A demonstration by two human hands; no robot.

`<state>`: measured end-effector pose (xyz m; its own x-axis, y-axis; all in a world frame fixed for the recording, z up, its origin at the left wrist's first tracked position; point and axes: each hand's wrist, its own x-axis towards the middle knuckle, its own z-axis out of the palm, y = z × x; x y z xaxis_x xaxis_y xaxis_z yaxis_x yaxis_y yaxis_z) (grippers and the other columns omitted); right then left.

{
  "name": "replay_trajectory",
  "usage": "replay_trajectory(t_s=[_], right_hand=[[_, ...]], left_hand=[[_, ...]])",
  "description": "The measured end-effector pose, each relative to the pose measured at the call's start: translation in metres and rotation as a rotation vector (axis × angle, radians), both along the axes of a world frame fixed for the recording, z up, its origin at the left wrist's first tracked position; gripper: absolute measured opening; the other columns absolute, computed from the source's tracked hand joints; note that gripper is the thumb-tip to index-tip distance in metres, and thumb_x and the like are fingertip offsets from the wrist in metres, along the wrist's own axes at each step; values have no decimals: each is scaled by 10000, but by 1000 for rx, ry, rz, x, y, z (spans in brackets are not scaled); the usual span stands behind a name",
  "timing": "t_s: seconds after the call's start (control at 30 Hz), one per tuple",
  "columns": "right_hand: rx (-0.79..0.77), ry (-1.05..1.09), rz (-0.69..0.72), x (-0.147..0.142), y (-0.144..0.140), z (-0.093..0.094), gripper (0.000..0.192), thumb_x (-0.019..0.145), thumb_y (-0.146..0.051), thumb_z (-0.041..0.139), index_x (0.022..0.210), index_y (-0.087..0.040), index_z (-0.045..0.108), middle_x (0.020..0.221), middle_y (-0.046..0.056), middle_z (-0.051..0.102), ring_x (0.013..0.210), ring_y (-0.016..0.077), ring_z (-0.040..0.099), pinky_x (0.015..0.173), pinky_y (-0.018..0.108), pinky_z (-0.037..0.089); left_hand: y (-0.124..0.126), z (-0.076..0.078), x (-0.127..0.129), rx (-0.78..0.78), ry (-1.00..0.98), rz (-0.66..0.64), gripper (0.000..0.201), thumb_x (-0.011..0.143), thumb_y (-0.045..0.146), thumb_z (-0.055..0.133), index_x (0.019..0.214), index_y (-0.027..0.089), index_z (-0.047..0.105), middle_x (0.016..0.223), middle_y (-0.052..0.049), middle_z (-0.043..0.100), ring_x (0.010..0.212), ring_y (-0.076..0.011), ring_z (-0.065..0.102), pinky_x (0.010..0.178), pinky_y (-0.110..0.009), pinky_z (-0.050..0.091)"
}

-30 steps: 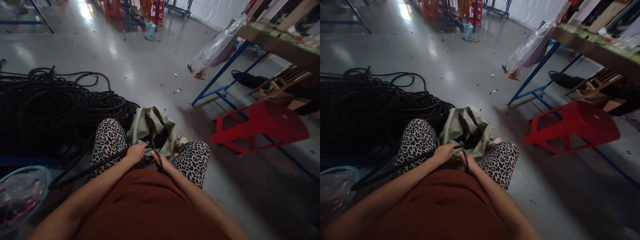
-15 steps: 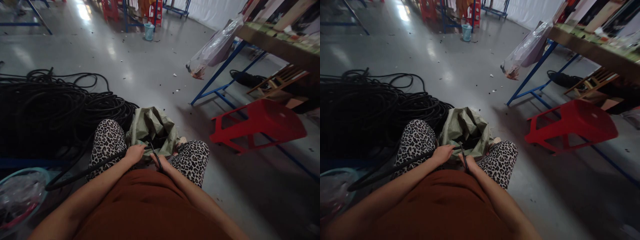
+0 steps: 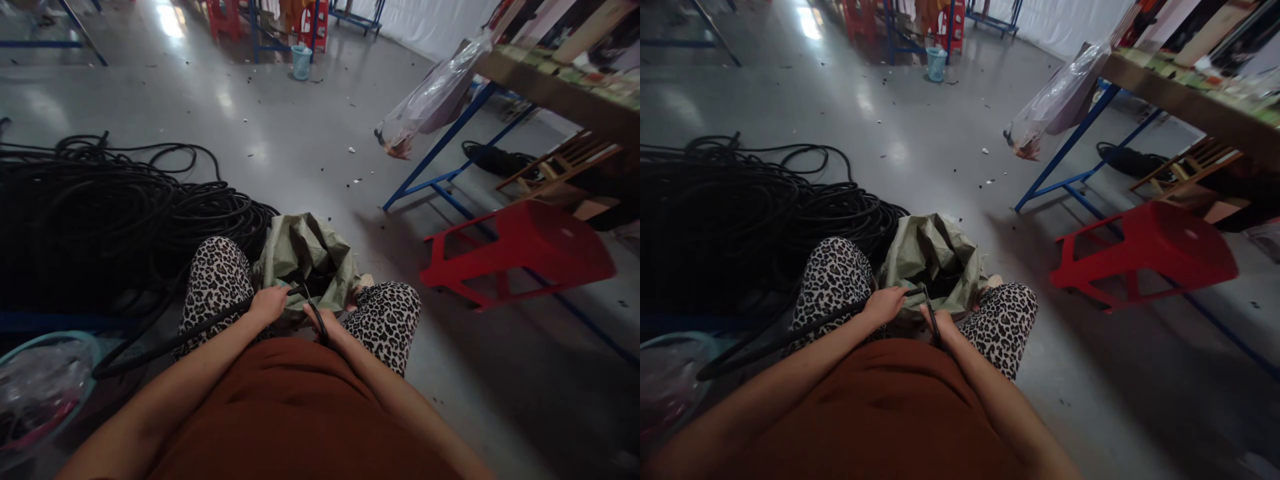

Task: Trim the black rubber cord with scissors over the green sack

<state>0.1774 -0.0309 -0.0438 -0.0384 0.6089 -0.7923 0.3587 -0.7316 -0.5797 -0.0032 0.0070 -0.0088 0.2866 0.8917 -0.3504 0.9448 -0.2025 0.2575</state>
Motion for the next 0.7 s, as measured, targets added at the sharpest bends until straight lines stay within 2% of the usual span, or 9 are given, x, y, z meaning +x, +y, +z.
replay_trajectory(t_s=[0.2,0.47,0.7], right_hand=[[-80,130,-82,-2,2,3,450,855,-597,493,692,-179,476,467,-39,437,345,101,439,368,222,394],[-122,237,-66,-4,1,-17,410,853,-555,544,764,-157,499,500,-46,460,367,72,454,377,171,399],[-113,275,-18,-1,0,-21,417,861,-561,529,794,-149,519,520,-26,500,388,93,501,376,181,403]], left_hand=[[0,0,0,28,-10,-1,351,912,305,384,1210,264,565,1072,-76,671,939,-209,640,783,-299,467],[0,-2,-2,45,-20,-6,348,921,313,377,1214,258,557,1098,-64,666,957,-192,633,788,-275,456],[-1,-2,-1,26,-24,-10,346,921,320,384,1221,276,551,1076,-58,666,943,-187,631,787,-277,450]])
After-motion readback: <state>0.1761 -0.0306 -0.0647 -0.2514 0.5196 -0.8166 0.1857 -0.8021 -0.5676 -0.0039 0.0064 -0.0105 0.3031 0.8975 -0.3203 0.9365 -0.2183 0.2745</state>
